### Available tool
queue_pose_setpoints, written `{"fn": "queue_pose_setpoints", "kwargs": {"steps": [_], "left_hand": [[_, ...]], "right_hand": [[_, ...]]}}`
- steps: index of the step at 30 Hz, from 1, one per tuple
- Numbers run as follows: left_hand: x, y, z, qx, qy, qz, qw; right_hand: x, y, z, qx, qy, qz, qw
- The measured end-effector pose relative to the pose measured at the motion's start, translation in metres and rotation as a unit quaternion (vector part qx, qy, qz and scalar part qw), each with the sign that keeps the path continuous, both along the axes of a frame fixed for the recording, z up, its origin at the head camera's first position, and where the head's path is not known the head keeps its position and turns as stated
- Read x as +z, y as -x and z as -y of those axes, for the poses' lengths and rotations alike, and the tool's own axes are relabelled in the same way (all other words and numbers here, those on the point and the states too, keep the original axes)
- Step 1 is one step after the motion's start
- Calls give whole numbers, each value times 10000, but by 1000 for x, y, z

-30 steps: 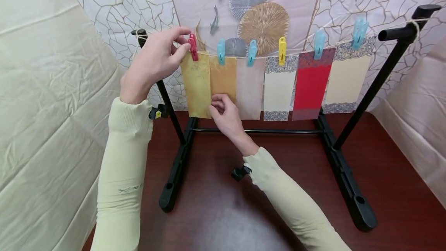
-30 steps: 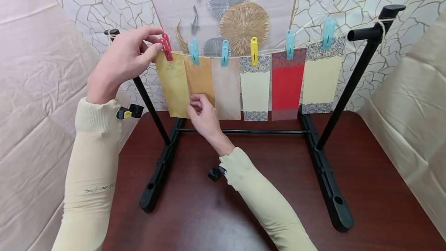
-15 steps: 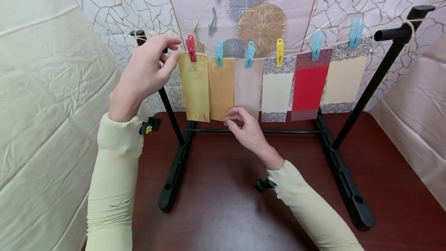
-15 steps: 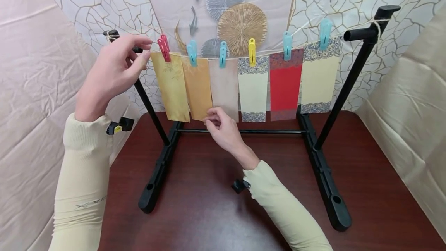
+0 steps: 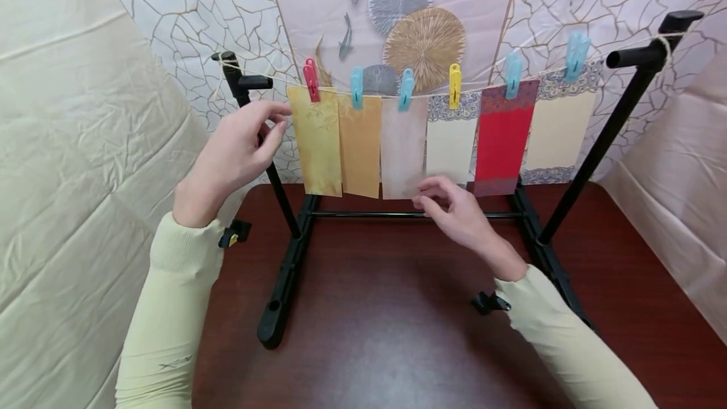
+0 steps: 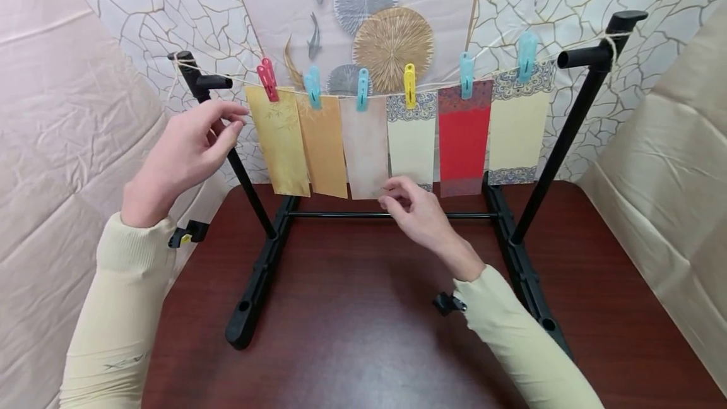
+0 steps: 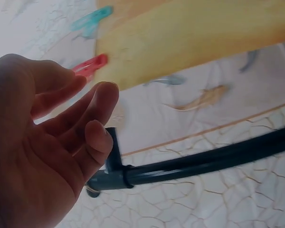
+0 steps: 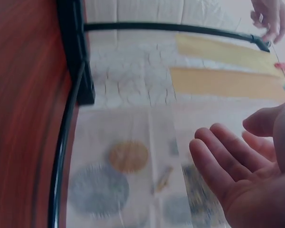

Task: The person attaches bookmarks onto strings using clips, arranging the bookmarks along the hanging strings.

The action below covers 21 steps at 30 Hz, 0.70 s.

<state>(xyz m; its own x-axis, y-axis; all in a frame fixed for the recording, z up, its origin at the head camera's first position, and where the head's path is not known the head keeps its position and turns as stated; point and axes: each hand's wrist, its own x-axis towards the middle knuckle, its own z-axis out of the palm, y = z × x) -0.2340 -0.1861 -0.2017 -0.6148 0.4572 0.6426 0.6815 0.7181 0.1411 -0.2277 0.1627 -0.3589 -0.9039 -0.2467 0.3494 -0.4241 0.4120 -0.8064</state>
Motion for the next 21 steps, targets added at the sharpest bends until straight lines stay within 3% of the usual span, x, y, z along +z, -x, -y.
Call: {"fn": "queue_pose_setpoints", "kwargs": {"steps": [6, 21], "left_hand": [[-24, -3, 14, 101, 201, 168, 9996], [-82, 1, 54, 637, 686, 1380, 9860]], "right_hand": [[9, -2, -34, -185, -644, 59, 9977], [22, -14, -121, -980, -1920, -28, 9765]]}}
